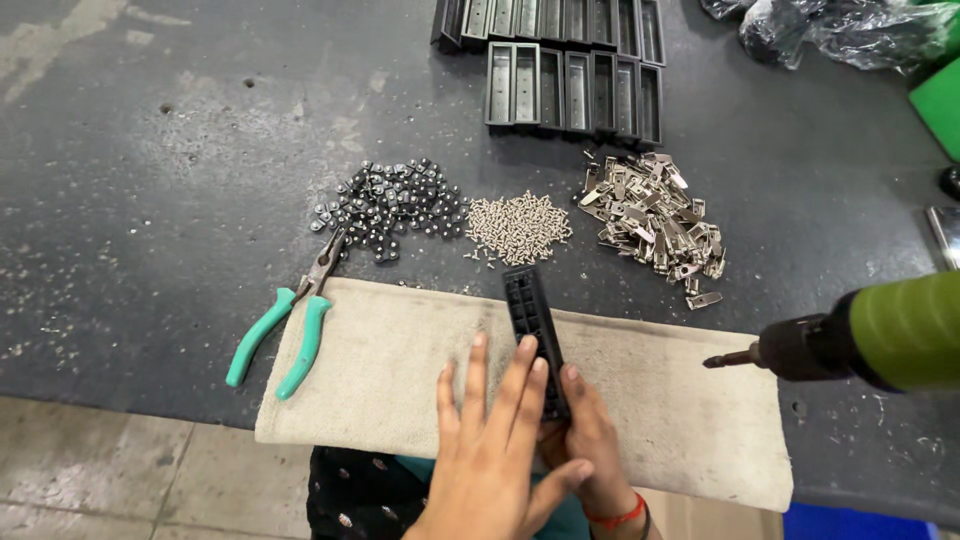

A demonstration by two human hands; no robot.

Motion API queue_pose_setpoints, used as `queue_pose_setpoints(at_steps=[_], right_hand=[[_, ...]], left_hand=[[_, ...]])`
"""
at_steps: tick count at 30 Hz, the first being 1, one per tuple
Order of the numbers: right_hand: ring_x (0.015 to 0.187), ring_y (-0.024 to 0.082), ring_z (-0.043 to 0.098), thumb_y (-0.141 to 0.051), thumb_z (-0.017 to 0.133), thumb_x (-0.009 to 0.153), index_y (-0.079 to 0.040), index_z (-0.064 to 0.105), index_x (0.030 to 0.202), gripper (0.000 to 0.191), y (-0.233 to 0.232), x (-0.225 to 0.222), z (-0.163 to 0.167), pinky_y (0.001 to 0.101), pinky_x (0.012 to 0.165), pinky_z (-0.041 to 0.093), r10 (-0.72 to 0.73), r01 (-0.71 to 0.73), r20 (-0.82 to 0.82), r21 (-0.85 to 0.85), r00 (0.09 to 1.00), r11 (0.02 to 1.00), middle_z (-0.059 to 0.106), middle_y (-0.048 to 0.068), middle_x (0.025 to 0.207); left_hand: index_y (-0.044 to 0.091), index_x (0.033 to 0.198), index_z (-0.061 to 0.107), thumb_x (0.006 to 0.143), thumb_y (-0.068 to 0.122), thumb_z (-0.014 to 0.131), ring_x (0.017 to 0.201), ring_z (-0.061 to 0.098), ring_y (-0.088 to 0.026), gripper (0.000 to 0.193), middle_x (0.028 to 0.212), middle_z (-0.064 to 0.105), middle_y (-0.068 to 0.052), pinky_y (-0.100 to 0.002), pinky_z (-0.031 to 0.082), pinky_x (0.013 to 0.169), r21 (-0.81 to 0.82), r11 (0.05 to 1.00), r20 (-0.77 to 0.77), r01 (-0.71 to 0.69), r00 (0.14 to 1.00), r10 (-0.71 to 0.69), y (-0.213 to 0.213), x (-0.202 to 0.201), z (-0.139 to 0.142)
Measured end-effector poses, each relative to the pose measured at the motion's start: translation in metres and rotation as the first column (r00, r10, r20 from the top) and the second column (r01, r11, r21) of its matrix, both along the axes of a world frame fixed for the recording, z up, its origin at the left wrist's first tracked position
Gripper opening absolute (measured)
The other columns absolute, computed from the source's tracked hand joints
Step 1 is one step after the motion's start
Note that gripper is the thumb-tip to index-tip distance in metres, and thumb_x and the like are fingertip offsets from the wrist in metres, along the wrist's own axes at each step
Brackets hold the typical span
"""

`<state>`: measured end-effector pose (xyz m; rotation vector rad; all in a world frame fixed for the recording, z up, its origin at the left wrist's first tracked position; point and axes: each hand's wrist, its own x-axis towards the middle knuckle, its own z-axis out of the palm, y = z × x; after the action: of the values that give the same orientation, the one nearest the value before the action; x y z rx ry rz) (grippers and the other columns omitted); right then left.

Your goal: The person assembles small metal components into black plastic housings using a green electric screwdriver. They repeatedly pick up metal pieces, insert them into the housing, and tighten them with the screwdriver, then place the completed units into a blue bin.

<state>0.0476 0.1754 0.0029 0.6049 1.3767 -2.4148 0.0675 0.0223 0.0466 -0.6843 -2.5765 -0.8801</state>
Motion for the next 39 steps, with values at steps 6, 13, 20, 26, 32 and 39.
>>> queue_pose_setpoints(at_steps=[6, 13, 20, 26, 32, 39], right_hand=[[0.079, 0.016, 0.067, -0.039, 0.042, 0.101, 0.000, 0.065, 0.114, 0.048, 0.004, 0.005, -0.011, 0.0314, 0.065, 0.054, -0.066, 0.067, -0.022, 0.050, 0.998, 0.996, 0.073, 0.010, 0.093], [0.063, 0.016, 0.059, -0.031, 0.051, 0.105, 0.003, 0.071, 0.092, 0.041, 0.009, 0.007, -0.011, 0.0321, 0.059, 0.049, 0.397, -0.100, -0.261, 0.715, 0.880, 0.692, 0.067, 0.008, 0.072], [0.059, 0.017, 0.069, -0.024, 0.070, 0.088, -0.003, 0.075, 0.095, 0.023, 0.038, -0.006, 0.035, 0.0322, 0.057, 0.055, 0.520, -0.107, -0.076, 0.944, 0.851, 0.313, 0.074, 0.012, 0.072], [0.067, 0.017, 0.061, -0.018, 0.069, 0.095, 0.002, 0.076, 0.096, 0.022, 0.078, -0.008, 0.054, 0.0306, 0.061, 0.051, 0.137, 0.214, -0.364, 0.769, 0.921, 0.602, 0.068, 0.010, 0.073], [0.086, 0.020, 0.062, -0.004, 0.065, 0.102, 0.004, 0.061, 0.106, 0.010, 0.104, -0.021, 0.148, 0.0315, 0.083, 0.054, -0.054, 0.535, -0.963, 0.099, 0.263, 0.839, 0.064, 0.013, 0.099], [0.078, 0.021, 0.058, -0.004, 0.065, 0.105, 0.004, 0.054, 0.115, 0.017, 0.073, -0.074, 0.248, 0.0336, 0.078, 0.051, 0.139, 0.467, -0.963, 0.234, 0.229, 0.853, 0.057, 0.013, 0.093]], left_hand=[[-0.004, 0.145, 0.050, 0.089, 0.035, 0.075, 0.142, 0.045, -0.046, 0.072, 0.155, 0.045, -0.023, -0.057, 0.039, 0.112, 0.167, 0.980, -0.006, 0.106, 0.994, -0.107, -0.002, 0.001, 0.007], [0.000, 0.134, 0.060, 0.081, 0.017, 0.083, 0.121, 0.062, -0.037, 0.060, 0.142, 0.057, -0.019, -0.044, 0.052, 0.100, 0.338, 0.934, 0.056, 0.115, 0.988, -0.142, -0.039, -0.005, 0.004], [-0.001, 0.131, 0.062, 0.076, 0.014, 0.081, 0.120, 0.059, -0.035, 0.060, 0.143, 0.056, -0.016, -0.041, 0.050, 0.100, 0.188, 0.941, 0.124, 0.282, 0.943, -0.308, -0.048, -0.032, 0.002], [0.002, 0.131, 0.063, 0.077, 0.014, 0.081, 0.120, 0.061, -0.034, 0.058, 0.146, 0.056, -0.014, -0.040, 0.052, 0.097, 0.183, 0.948, 0.073, 0.260, 0.958, -0.276, -0.037, -0.038, 0.006], [0.010, 0.118, 0.067, 0.071, 0.019, 0.087, 0.113, 0.065, -0.034, 0.052, 0.144, 0.055, -0.017, -0.042, 0.054, 0.092, 0.290, 0.932, 0.081, 0.219, 0.964, -0.252, -0.039, -0.043, -0.001], [0.012, 0.110, 0.070, 0.073, 0.016, 0.087, 0.109, 0.067, -0.029, 0.041, 0.138, 0.061, -0.009, -0.039, 0.056, 0.090, 0.321, 0.914, 0.064, 0.249, 0.957, -0.284, -0.045, -0.033, -0.001]])
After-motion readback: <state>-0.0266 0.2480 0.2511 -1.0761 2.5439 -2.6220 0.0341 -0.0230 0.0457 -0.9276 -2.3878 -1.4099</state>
